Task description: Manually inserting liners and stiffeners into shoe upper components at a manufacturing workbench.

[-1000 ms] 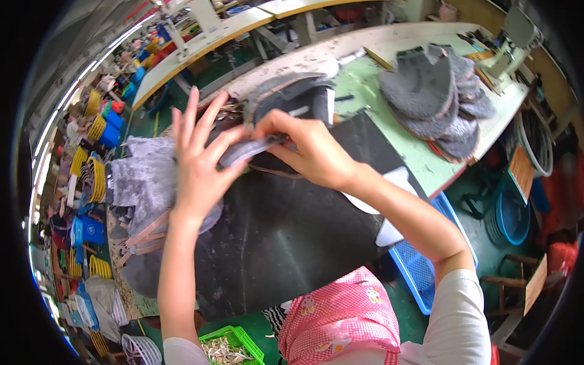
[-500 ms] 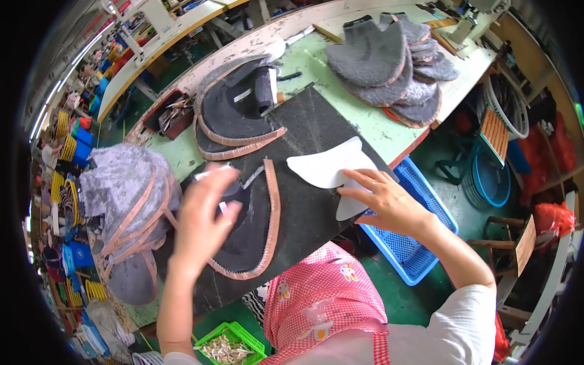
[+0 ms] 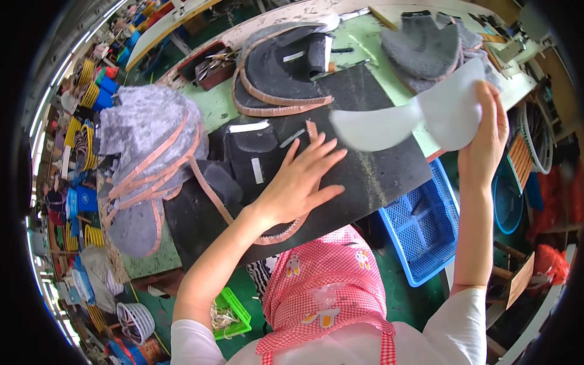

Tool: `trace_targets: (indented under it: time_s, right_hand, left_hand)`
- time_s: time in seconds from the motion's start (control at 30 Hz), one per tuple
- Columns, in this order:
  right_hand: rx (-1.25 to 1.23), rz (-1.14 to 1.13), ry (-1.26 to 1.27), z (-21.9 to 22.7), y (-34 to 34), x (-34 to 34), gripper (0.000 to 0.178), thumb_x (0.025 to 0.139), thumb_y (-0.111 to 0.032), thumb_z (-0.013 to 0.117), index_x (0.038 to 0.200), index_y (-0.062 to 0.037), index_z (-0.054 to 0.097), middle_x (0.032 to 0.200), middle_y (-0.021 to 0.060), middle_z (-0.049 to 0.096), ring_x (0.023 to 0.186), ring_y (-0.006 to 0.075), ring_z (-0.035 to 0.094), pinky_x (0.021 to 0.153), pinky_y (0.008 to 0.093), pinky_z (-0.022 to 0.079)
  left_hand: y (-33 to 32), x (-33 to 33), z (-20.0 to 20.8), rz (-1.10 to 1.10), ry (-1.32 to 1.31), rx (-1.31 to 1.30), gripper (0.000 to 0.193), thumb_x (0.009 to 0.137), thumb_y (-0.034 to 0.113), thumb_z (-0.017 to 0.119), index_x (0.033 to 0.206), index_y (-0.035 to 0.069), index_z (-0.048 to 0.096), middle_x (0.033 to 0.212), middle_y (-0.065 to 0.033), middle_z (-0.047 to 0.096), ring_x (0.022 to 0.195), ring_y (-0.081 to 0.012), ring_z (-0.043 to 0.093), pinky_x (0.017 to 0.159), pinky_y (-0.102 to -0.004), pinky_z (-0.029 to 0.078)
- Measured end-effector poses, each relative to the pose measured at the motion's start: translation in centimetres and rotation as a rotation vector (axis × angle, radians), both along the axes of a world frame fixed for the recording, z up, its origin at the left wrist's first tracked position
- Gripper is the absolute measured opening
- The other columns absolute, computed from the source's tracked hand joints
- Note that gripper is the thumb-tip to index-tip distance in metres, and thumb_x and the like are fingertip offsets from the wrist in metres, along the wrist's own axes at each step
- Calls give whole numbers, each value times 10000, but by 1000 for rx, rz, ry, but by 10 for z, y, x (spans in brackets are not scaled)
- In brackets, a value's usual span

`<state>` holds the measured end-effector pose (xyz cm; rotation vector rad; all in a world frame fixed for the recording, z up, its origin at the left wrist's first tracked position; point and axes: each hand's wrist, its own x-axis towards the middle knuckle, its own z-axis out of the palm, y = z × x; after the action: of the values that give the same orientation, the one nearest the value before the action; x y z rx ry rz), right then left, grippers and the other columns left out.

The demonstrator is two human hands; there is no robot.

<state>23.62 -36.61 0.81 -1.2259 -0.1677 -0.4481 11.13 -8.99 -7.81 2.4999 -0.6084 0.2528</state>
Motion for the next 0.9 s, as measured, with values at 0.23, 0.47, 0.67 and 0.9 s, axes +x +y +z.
trace_targets:
  time_s: [0.23, 0.47, 0.67, 0.9]
  right_hand:
    - [-48, 544, 137, -27, 73, -33, 149, 974, -166, 620, 1018, -24, 631, 928, 18, 654, 816, 93, 642, 712, 263, 547]
    - [-408, -32, -25, -16, 29, -15, 160, 964, -159, 618, 1052, -31, 660, 922, -3, 642, 802, 60, 570, 726, 215, 468]
    - [163, 210, 33, 7, -66, 25, 215, 1002, -128, 548, 1147, 11, 623, 983, 47, 673, 828, 92, 631, 704, 206, 538]
    - [-370, 1028, 578, -3, 91, -78, 141, 952, -89, 591, 1045, -16, 516, 877, 118, 676, 692, 208, 717, 575, 269, 595]
  left_hand:
    - [39, -17, 45, 233, 451, -875, 700, 1001, 555, 370, 1378, -27, 464, 1425, -151, 495, 1298, -246, 509, 1052, -381, 408]
    - [31, 31, 26, 155, 674, -1355, 494, 1019, 349, 463, 1287, -64, 497, 1100, -200, 684, 885, -308, 725, 618, -308, 597]
    - [-12, 60, 35, 92, 1169, -1148, 839, 930, 683, 421, 1324, -56, 470, 1041, -210, 701, 777, -270, 735, 501, -298, 578]
    - [86, -57, 71, 411, 827, -1067, 928, 893, 798, 176, 1130, 14, 611, 859, -117, 695, 668, -180, 685, 472, -221, 484]
